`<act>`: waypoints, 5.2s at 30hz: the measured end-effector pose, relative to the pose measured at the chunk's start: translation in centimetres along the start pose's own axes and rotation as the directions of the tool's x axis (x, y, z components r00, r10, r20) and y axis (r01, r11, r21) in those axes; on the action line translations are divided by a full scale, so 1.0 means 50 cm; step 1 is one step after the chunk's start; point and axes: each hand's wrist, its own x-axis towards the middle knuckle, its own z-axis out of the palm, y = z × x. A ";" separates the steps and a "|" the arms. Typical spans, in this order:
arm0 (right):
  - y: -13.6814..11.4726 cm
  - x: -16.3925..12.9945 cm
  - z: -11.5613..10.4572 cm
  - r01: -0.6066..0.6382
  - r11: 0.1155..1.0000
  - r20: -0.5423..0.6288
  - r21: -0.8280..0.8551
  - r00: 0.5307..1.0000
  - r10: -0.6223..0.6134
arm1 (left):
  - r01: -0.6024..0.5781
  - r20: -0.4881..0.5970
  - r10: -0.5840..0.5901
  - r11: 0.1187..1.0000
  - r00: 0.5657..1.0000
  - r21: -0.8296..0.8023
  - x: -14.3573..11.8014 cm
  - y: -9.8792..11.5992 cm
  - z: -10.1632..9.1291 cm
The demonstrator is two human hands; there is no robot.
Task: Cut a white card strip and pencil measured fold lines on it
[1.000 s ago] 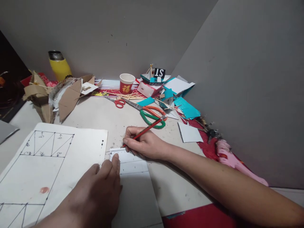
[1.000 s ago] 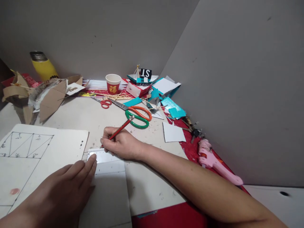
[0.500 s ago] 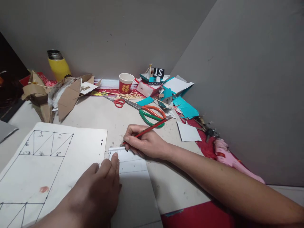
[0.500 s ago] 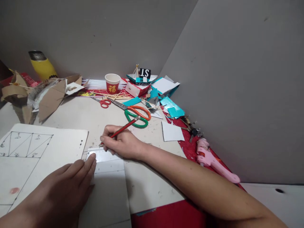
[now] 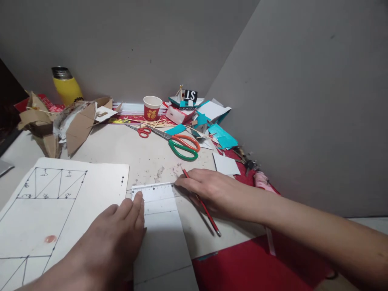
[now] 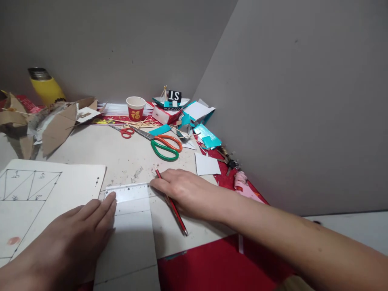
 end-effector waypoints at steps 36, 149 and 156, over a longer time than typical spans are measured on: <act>0.059 -0.076 0.017 -0.019 0.997 -0.008 -0.081 1.000 0.018 | 0.001 0.149 0.009 0.997 0.989 -0.071 0.059 0.025 -0.073; 0.009 0.122 0.069 0.094 0.357 -0.211 0.929 0.929 0.304 | -0.075 -0.017 0.073 0.992 0.997 -0.099 0.061 0.020 -0.037; 0.013 0.128 0.095 0.115 0.315 -0.224 0.942 0.914 0.338 | -0.081 -0.028 0.080 0.995 0.996 -0.058 0.063 0.019 -0.032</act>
